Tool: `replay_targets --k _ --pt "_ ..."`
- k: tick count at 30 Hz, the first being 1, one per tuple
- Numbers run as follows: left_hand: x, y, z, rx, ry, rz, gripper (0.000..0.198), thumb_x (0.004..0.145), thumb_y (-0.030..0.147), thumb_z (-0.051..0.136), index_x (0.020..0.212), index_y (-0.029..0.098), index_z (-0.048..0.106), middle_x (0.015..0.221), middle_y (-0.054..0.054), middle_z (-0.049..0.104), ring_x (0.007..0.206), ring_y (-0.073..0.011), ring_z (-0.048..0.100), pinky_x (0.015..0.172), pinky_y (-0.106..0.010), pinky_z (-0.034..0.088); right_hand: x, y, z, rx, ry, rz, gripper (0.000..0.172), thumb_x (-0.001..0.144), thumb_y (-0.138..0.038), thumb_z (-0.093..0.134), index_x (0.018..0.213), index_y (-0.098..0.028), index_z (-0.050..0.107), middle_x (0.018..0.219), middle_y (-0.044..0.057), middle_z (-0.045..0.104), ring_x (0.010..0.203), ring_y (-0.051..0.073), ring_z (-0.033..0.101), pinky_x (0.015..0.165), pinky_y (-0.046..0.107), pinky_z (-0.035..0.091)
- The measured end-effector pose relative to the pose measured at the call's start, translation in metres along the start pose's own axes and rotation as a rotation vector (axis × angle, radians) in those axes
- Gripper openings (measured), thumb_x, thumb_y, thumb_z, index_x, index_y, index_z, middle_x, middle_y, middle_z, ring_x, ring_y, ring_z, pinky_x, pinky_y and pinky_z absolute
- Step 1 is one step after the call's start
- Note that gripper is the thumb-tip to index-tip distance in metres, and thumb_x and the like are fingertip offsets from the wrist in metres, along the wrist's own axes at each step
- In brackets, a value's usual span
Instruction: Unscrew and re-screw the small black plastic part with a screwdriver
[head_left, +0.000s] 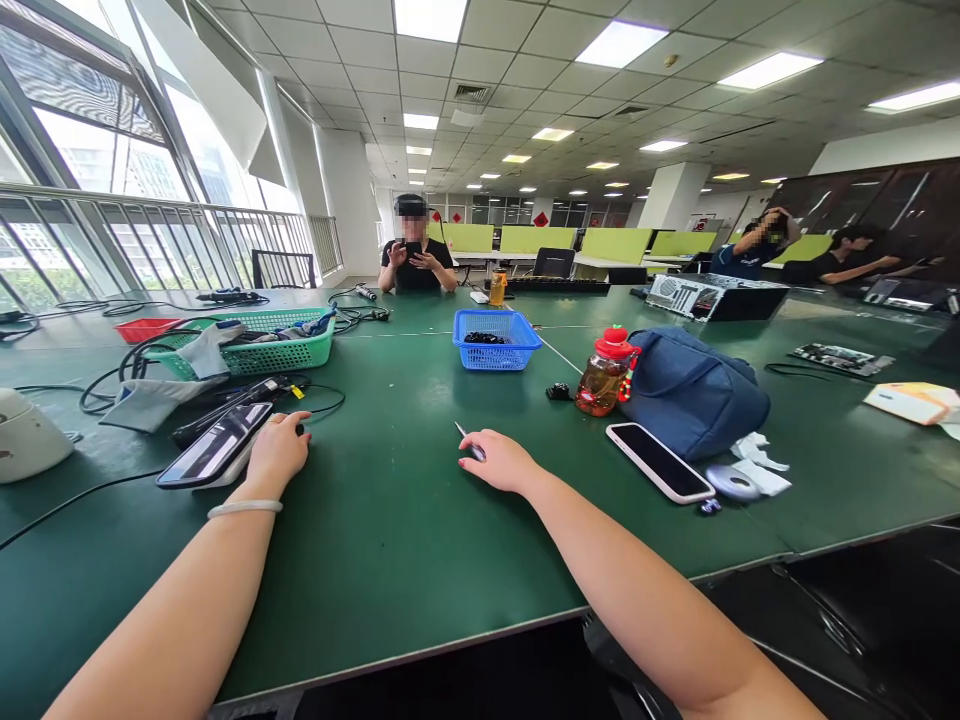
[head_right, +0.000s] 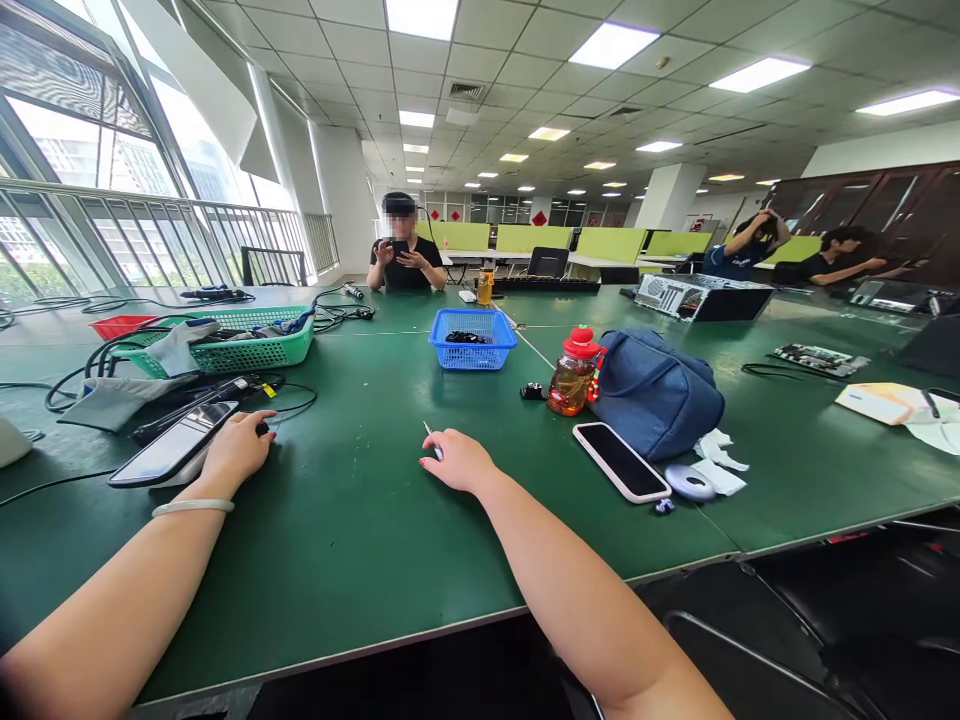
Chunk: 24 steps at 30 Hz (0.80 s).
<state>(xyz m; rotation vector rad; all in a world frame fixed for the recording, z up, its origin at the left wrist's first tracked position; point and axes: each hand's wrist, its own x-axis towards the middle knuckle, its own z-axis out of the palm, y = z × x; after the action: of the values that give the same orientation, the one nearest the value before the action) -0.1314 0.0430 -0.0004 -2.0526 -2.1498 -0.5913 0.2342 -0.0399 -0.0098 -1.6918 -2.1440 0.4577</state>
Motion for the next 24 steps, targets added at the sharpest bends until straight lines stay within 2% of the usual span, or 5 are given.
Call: replay_targets --k 5,11,18,21,24 --pt "-0.003 -0.003 -0.011 -0.109 0.106 -0.06 0.045 0.083 0.031 0.047 0.125 0.017 0.057 0.122 -0.015 0.057 0.117 -0.0299 0.051 0.104 -0.042 0.044 0.0 -0.001 -0.001 -0.006 -0.009 0.002 0.027 0.085 -0.04 0.06 0.109 -0.027 0.062 0.1 0.001 0.054 0.08 0.008 0.052 0.065 0.017 0.033" --pt "-0.004 -0.003 -0.02 -0.123 0.061 -0.105 0.045 0.089 0.034 0.035 0.123 0.017 0.059 0.122 -0.016 0.06 0.112 -0.0333 0.055 0.097 -0.048 0.047 0.0 0.0 -0.001 -0.008 -0.015 0.005 0.027 0.086 -0.04 0.06 0.11 -0.028 0.062 0.102 0.001 0.054 0.082 0.008 0.052 0.067 0.017 0.034" --pt "-0.007 0.0 -0.031 -0.105 0.115 -0.119 0.036 0.083 0.031 0.049 0.114 0.02 0.064 0.12 -0.012 0.059 0.115 -0.028 0.052 0.101 -0.041 0.045 -0.001 -0.001 -0.003 -0.006 -0.031 0.013 0.03 0.086 -0.041 0.059 0.113 -0.027 0.062 0.104 0.001 0.054 0.082 0.007 0.052 0.066 0.015 0.034" --pt "-0.007 -0.003 -0.035 -0.123 0.134 -0.131 0.036 0.079 0.031 0.056 0.113 0.021 0.064 0.111 -0.011 0.061 0.113 -0.0257 0.053 0.101 -0.04 0.045 -0.001 -0.002 -0.004 -0.006 -0.035 0.019 0.029 0.086 -0.041 0.059 0.111 -0.028 0.062 0.103 0.0 0.054 0.082 0.007 0.052 0.066 0.016 0.033" --pt "-0.007 -0.006 -0.037 -0.128 0.148 -0.178 0.039 0.08 0.035 0.053 0.114 0.019 0.064 0.108 -0.012 0.062 0.115 -0.0256 0.051 0.102 -0.04 0.044 -0.001 -0.001 -0.003 -0.003 -0.036 0.02 0.029 0.086 -0.041 0.059 0.112 -0.028 0.061 0.103 0.0 0.054 0.082 0.008 0.052 0.067 0.016 0.033"
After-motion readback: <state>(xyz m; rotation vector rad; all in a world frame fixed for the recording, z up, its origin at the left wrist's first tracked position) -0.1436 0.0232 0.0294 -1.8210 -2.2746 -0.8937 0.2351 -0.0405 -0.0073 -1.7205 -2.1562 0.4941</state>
